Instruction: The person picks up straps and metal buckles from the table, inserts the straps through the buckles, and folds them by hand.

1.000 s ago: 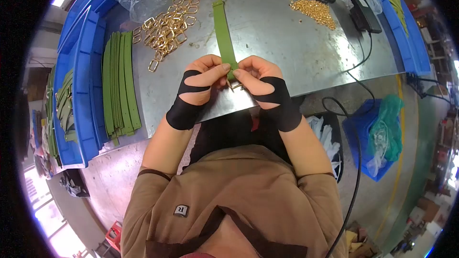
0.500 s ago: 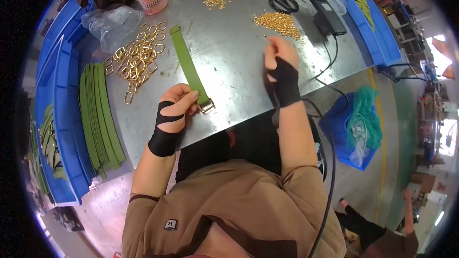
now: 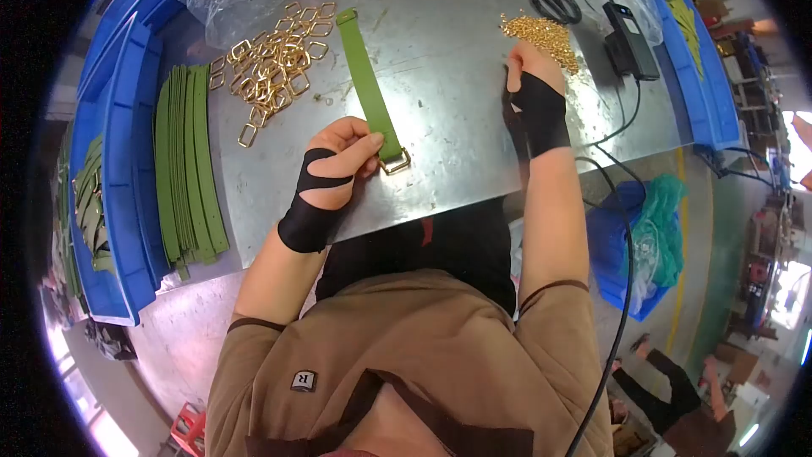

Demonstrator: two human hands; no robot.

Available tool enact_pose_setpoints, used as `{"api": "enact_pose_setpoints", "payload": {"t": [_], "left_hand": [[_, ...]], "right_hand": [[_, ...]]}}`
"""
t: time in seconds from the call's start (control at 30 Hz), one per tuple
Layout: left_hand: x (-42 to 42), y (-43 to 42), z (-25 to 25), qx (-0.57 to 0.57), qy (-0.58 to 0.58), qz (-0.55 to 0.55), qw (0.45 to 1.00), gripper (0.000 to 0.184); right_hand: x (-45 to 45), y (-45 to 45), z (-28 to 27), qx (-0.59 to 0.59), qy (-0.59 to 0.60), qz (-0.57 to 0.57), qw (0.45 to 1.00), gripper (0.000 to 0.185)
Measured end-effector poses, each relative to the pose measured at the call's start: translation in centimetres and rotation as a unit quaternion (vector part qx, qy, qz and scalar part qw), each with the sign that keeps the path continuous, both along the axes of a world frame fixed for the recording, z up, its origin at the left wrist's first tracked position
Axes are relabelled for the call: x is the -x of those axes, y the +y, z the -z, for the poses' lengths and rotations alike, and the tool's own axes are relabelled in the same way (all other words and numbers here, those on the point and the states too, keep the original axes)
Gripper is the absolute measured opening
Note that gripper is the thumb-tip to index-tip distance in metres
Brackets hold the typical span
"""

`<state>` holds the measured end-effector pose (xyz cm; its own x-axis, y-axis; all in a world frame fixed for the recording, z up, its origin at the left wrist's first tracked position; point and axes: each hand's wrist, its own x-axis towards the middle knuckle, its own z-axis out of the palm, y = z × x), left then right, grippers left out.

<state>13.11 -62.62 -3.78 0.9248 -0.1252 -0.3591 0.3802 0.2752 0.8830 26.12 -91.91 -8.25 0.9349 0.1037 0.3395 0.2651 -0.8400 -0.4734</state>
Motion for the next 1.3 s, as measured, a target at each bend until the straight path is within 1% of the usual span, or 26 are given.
{"api": "enact_pose_setpoints", "payload": {"t": [0.03, 0.07, 0.1, 0.17, 0.2, 0.23, 0.3, 0.37, 0.4, 0.53, 0.6, 0.63, 0.7, 0.73, 0.8, 0.87, 0.93, 1.0, 1.07, 1.13, 1.2, 1.27, 1.3], "left_hand": [[0.0, 0.1, 0.0, 0.000, 0.002, -0.002, 1.000, 0.011], [0.0, 0.1, 0.0, 0.000, -0.003, 0.000, 1.000, 0.011], [0.0, 0.0, 0.1, 0.002, -0.007, 0.002, 1.000, 0.011], [0.0, -0.3, 0.2, 0.004, -0.007, -0.008, 1.000, 0.012], [-0.1, -0.4, 0.2, 0.005, -0.010, -0.018, 1.000, 0.012], [-0.1, -0.5, 0.1, 0.006, -0.010, -0.019, 1.000, 0.012], [0.0, -0.7, -0.1, -0.044, -0.035, -0.021, 0.998, 0.012], [0.0, -0.8, 0.3, -0.043, -0.036, -0.025, 0.998, 0.012], [0.1, -0.8, 0.4, -0.041, -0.039, -0.026, 0.998, 0.012], [0.3, -0.9, 0.7, -0.039, -0.046, -0.026, 0.998, 0.011], [0.4, -1.0, 0.7, -0.014, -0.043, -0.027, 0.999, 0.013], [0.4, -1.1, 0.6, -0.012, -0.043, -0.032, 0.999, 0.013], [0.6, -1.2, 0.4, -0.019, -0.050, -0.025, 0.998, 0.014], [0.6, -1.3, 0.5, -0.022, -0.043, -0.023, 0.999, 0.013], [0.7, -1.5, 0.4, -0.033, -0.046, -0.026, 0.998, 0.012], [0.9, -1.7, 0.2, -0.044, -0.048, -0.027, 0.997, 0.011], [1.1, -1.9, -0.1, -0.018, -0.057, -0.033, 0.998, 0.010], [1.2, -2.0, 0.2, -0.031, -0.062, -0.032, 0.997, 0.010], [1.2, -2.0, 0.2, -0.043, -0.068, -0.029, 0.996, 0.010], [1.3, -2.0, 0.0, -0.025, -0.067, -0.023, 0.997, 0.009], [1.3, -2.2, 0.2, -0.017, -0.077, -0.028, 0.996, 0.009], [1.5, -2.4, 0.1, -0.009, -0.088, -0.028, 0.996, 0.008], [1.7, -2.4, 0.0, -0.029, -0.112, -0.036, 0.993, 0.008]], "right_hand": [[1.0, 0.7, -1.0, 0.000, 0.002, -0.002, 1.000, 0.011], [2.2, 1.6, -1.9, -0.170, 0.093, 0.002, 0.981, 0.011], [3.7, 2.7, -3.0, -0.332, 0.182, 0.008, 0.926, 0.011], [6.8, 5.1, -4.8, -0.456, 0.233, -0.044, 0.858, 0.013], [8.0, 6.0, -5.0, -0.489, 0.257, -0.074, 0.830, 0.011], [9.4, 7.0, -5.3, -0.487, 0.279, -0.081, 0.824, 0.011], [11.8, 8.7, -5.7, -0.540, 0.306, -0.116, 0.775, 0.012], [13.1, 9.9, -5.6, -0.532, 0.292, -0.155, 0.780, 0.013], [12.9, 10.2, -4.7, -0.465, 0.211, -0.197, 0.837, 0.014], [13.2, 10.7, -3.2, -0.441, 0.189, -0.184, 0.858, 0.014], [13.1, 10.9, -2.6, -0.422, 0.191, -0.149, 0.874, 0.015], [13.2, 11.0, -2.5, -0.418, 0.193, -0.153, 0.874, 0.015], [13.5, 11.2, -2.5, -0.483, 0.192, -0.133, 0.844, 0.015], [13.6, 11.4, -2.6, -0.481, 0.194, -0.136, 0.844, 0.015], [13.7, 11.7, -2.8, -0.525, 0.179, -0.121, 0.823, 0.011], [13.7, 11.8, -2.5, -0.524, 0.181, -0.124, 0.823, 0.011], [13.9, 12.0, -2.8, -0.524, 0.182, -0.127, 0.822, 0.011], [14.1, 12.3, -3.4, -0.556, 0.222, -0.099, 0.795, 0.009], [14.1, 12.3, -3.4, -0.546, 0.221, -0.098, 0.802, 0.009], [14.2, 12.3, -3.4, -0.538, 0.219, -0.097, 0.808, 0.009], [14.3, 12.4, -3.2, -0.563, 0.220, -0.093, 0.791, 0.009], [14.2, 12.7, -3.4, -0.567, 0.212, -0.080, 0.792, 0.008], [14.1, 12.8, -3.6, -0.570, 0.204, -0.067, 0.793, 0.008]]}}
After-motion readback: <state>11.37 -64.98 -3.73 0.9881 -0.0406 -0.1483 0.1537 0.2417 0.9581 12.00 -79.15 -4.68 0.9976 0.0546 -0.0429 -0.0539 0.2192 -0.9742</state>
